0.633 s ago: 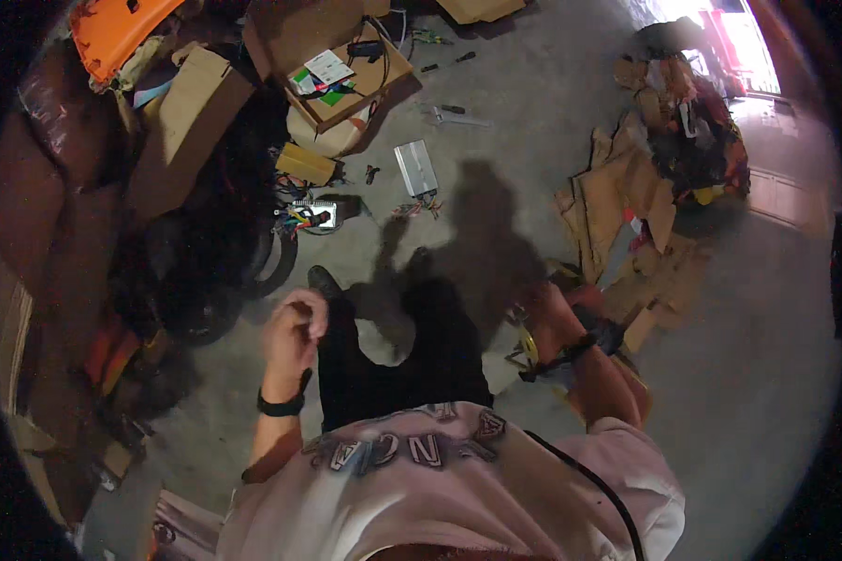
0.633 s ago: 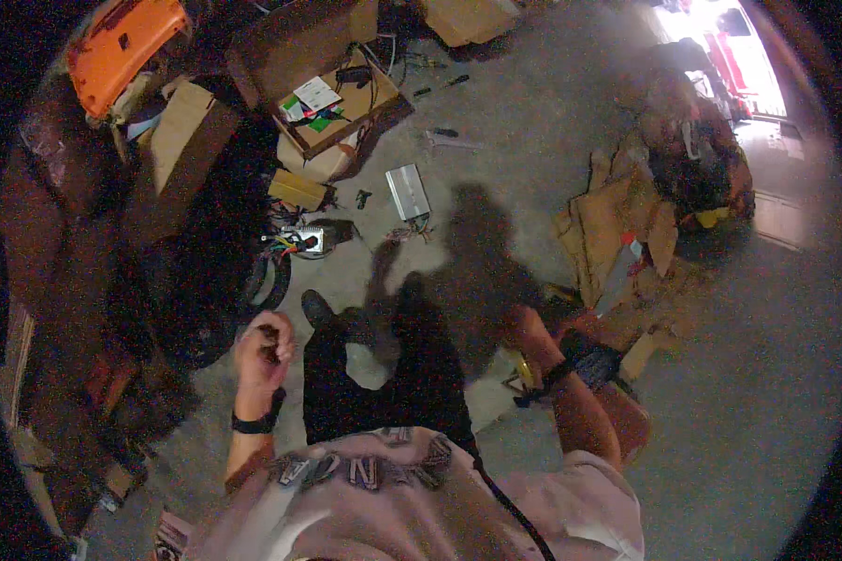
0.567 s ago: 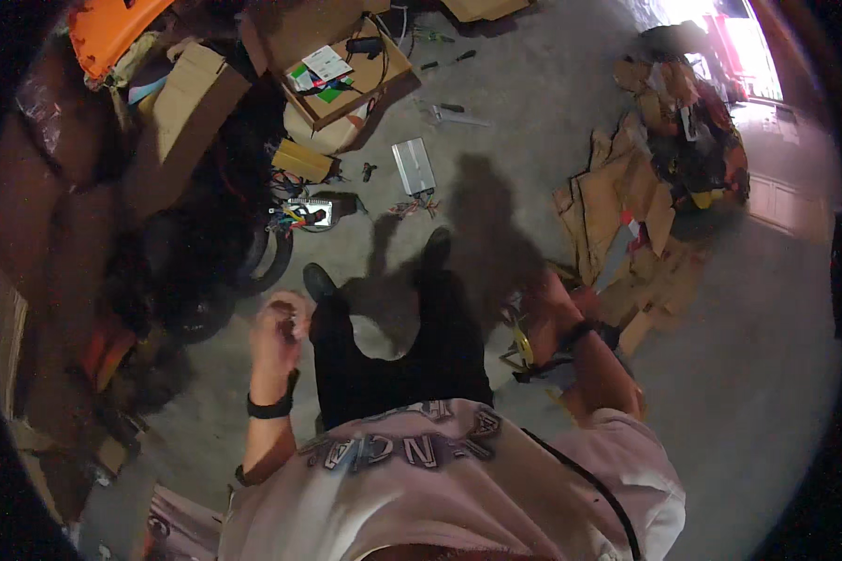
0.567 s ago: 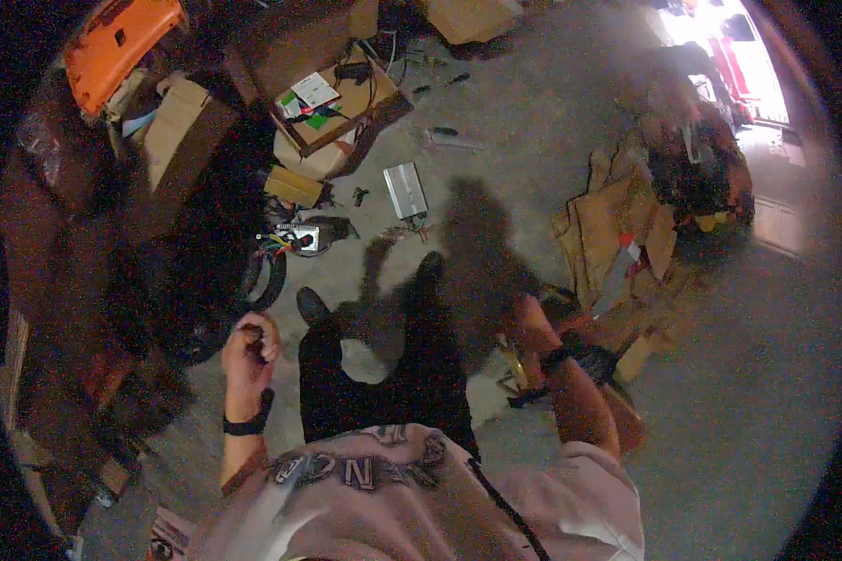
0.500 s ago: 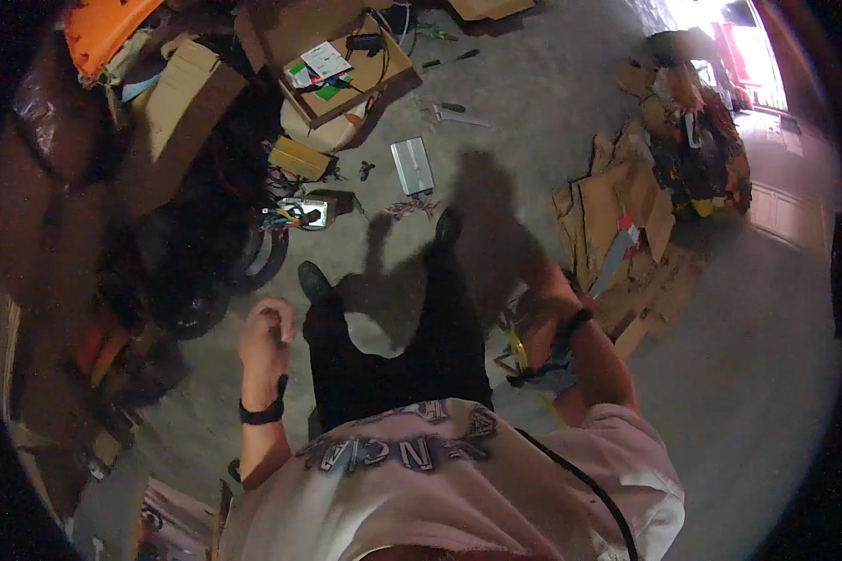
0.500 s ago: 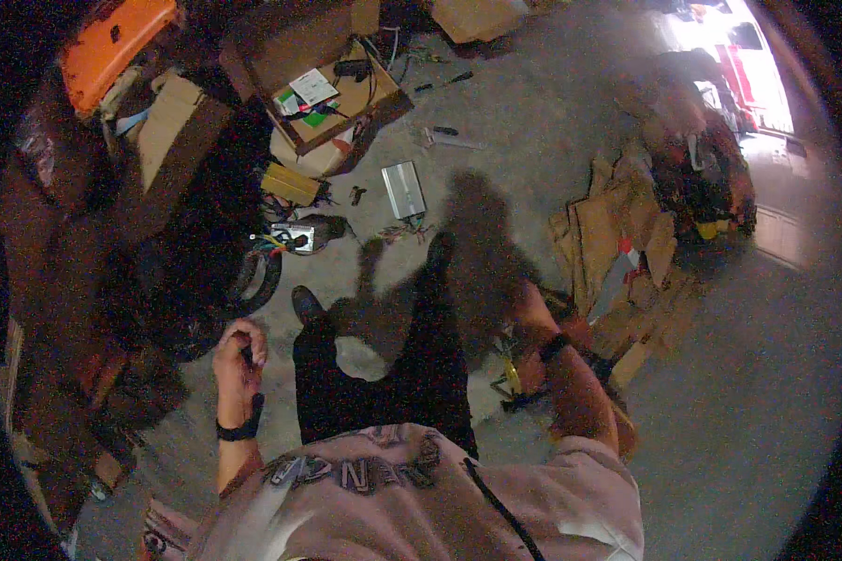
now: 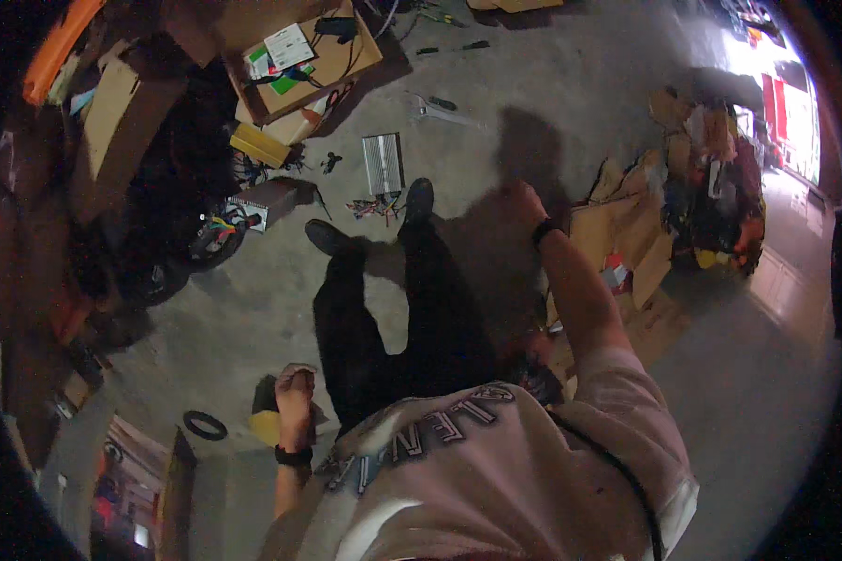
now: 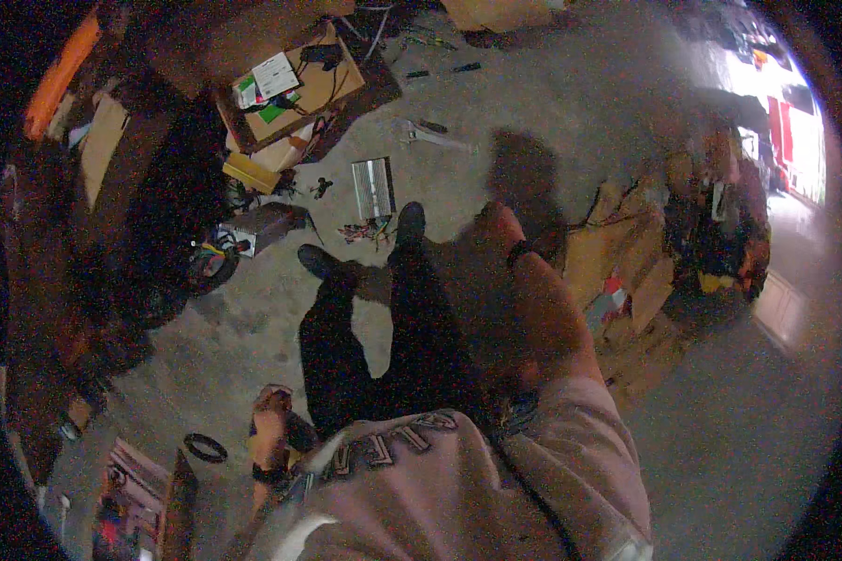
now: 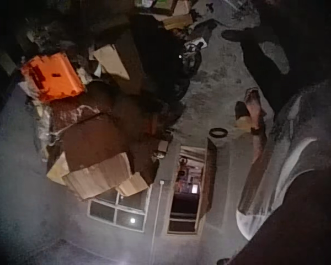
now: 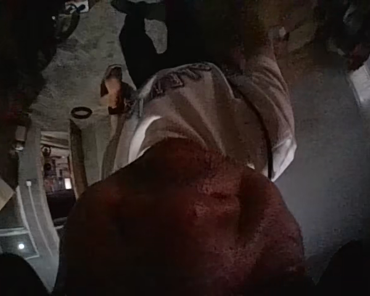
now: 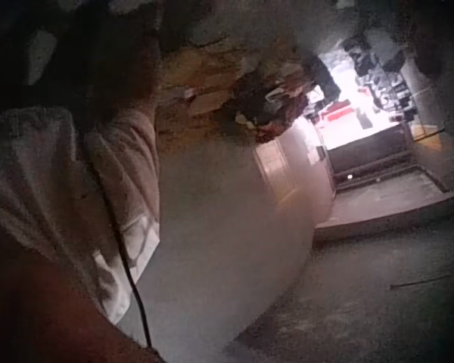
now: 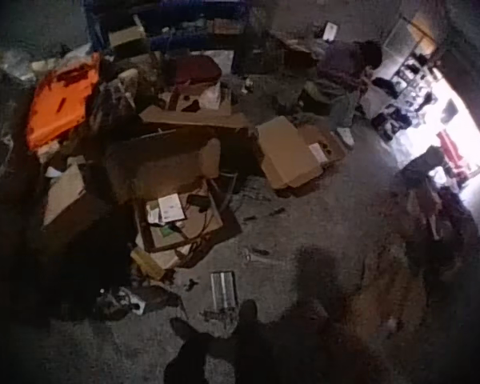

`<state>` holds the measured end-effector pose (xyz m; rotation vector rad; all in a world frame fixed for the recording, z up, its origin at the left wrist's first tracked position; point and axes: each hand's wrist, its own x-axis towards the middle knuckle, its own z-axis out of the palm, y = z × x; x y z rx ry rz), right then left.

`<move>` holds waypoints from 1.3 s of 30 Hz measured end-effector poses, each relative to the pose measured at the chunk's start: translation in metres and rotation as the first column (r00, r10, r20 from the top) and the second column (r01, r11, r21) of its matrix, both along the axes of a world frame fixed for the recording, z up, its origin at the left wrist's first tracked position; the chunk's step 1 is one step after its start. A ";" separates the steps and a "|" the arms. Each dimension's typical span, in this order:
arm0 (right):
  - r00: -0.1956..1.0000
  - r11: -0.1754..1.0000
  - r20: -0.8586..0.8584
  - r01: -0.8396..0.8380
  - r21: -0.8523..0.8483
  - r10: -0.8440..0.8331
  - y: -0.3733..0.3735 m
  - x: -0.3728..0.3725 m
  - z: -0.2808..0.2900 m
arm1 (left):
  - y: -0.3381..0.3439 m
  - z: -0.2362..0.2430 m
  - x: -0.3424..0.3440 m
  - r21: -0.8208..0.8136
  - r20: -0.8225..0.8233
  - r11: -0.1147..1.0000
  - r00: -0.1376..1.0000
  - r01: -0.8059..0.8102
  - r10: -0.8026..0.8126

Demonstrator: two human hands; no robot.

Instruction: The person is assembling or repairing a motor controller, focusing on terminal connections and wiring.

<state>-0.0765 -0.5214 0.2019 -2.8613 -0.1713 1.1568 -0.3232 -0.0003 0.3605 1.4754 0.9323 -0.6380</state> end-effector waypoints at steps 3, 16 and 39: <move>0.984 0.975 -0.043 0.179 0.132 -0.175 -0.055 -0.004 -0.036 | -0.018 -0.031 -0.016 0.059 0.006 0.989 0.991 0.133 -0.134; 0.624 0.398 -0.293 0.725 0.563 -0.724 -0.105 0.046 -0.242 | -0.044 -0.083 -0.012 0.261 -0.084 0.896 0.933 0.359 -0.350; 0.990 0.995 0.136 -0.011 -0.097 0.024 -0.078 0.208 -0.575 | -0.079 -0.186 -0.155 0.299 -0.641 0.828 0.742 0.475 -0.195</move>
